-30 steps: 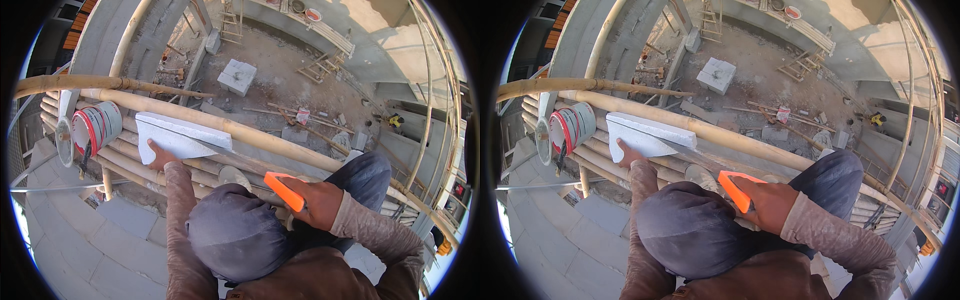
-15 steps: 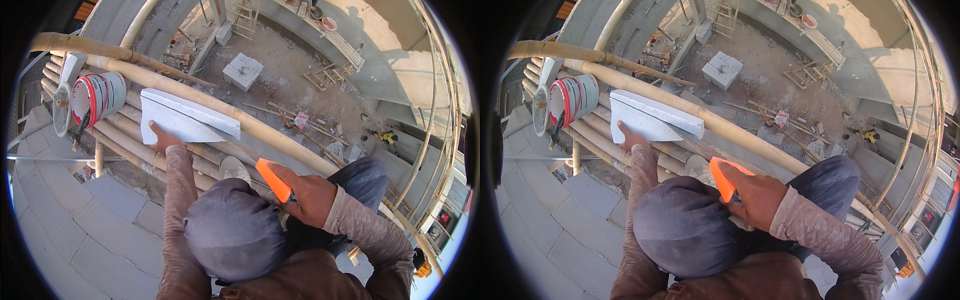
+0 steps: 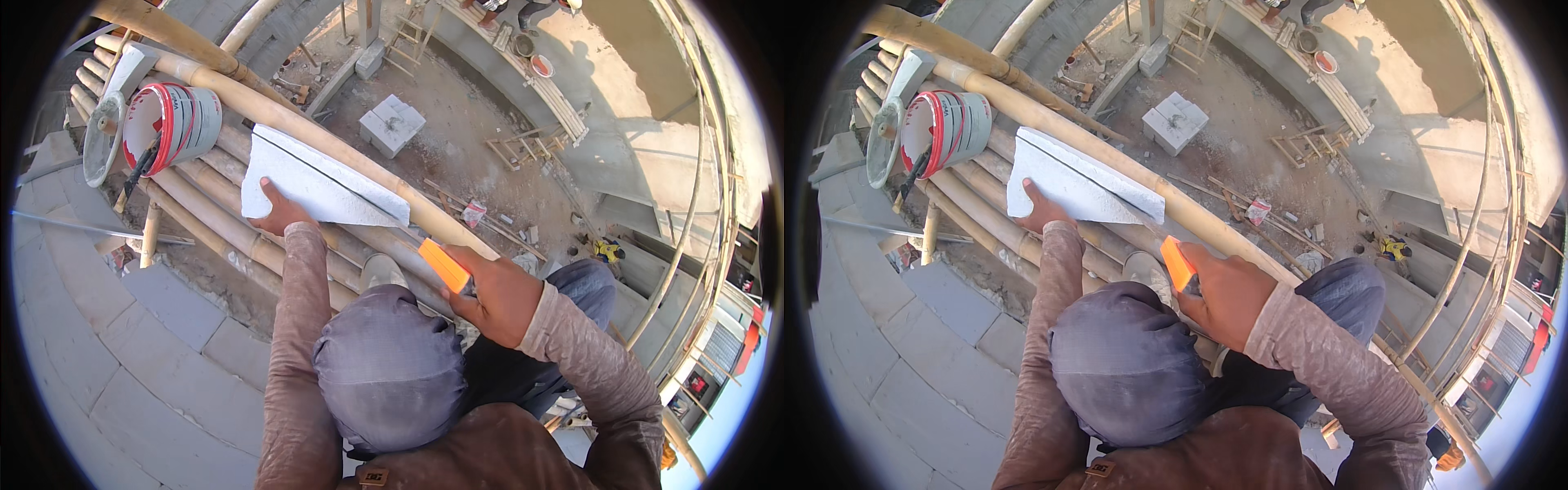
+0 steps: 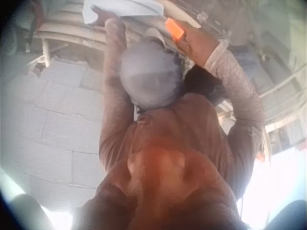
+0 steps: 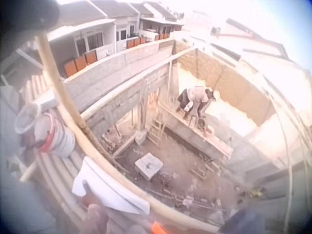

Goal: The person cuts a lightweight concrete block with a hand saw while on a scaffold, applies mortar from a bucket to the top of a wall using a trowel, and fits the block into place.

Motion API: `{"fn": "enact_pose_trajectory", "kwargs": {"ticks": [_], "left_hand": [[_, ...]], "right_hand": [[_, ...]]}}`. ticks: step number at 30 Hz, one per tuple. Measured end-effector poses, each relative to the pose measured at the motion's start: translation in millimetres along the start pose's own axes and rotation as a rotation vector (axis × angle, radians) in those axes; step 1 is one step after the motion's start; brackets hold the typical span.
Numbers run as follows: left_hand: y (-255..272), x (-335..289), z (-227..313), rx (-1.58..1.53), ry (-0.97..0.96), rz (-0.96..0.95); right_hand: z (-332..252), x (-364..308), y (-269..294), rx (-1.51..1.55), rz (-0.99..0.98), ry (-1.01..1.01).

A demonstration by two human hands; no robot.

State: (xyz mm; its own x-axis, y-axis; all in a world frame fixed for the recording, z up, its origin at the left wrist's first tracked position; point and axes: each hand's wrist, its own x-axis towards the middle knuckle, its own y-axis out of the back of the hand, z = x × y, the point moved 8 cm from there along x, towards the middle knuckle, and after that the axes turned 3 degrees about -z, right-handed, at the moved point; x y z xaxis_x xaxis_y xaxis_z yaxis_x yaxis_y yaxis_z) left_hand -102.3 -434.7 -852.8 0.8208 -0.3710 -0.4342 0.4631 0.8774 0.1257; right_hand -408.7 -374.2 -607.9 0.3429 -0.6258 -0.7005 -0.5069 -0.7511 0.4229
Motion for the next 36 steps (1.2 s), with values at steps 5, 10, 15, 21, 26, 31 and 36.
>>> {"fn": "enact_pose_trajectory", "kwargs": {"ticks": [5, 10, 15, 21, 26, 31, 36], "left_hand": [[21.8, 20.9, 17.1, 0.042, -0.070, 0.021], [0.0, -7.0, 0.9, 0.066, 0.087, -0.001], [4.8, -7.6, -1.3, 0.094, 0.157, 0.026], [17.0, 6.6, 21.2, 0.069, 0.044, 0.020], [-2.1, -13.8, -3.7, 0.070, 0.138, -0.016], [7.3, 8.6, -10.7, 0.082, 0.133, 0.036], [22.3, 18.8, 12.0, 0.101, 0.059, 0.091]], "right_hand": [[-11.8, -120.4, 35.2, 0.091, -0.102, -0.022], [8.1, -12.9, -5.8, -0.016, -0.001, -0.053], [-1.6, 27.4, -8.7, -0.011, -0.038, -0.158], [-26.9, -126.7, 57.3, 0.106, -0.175, -0.140], [7.8, 12.8, 0.2, -0.044, -0.074, -0.086], [-4.7, 27.0, 4.1, -0.020, -0.091, -0.148], [-5.4, -123.4, 59.2, 0.022, -0.174, -0.165]]}}
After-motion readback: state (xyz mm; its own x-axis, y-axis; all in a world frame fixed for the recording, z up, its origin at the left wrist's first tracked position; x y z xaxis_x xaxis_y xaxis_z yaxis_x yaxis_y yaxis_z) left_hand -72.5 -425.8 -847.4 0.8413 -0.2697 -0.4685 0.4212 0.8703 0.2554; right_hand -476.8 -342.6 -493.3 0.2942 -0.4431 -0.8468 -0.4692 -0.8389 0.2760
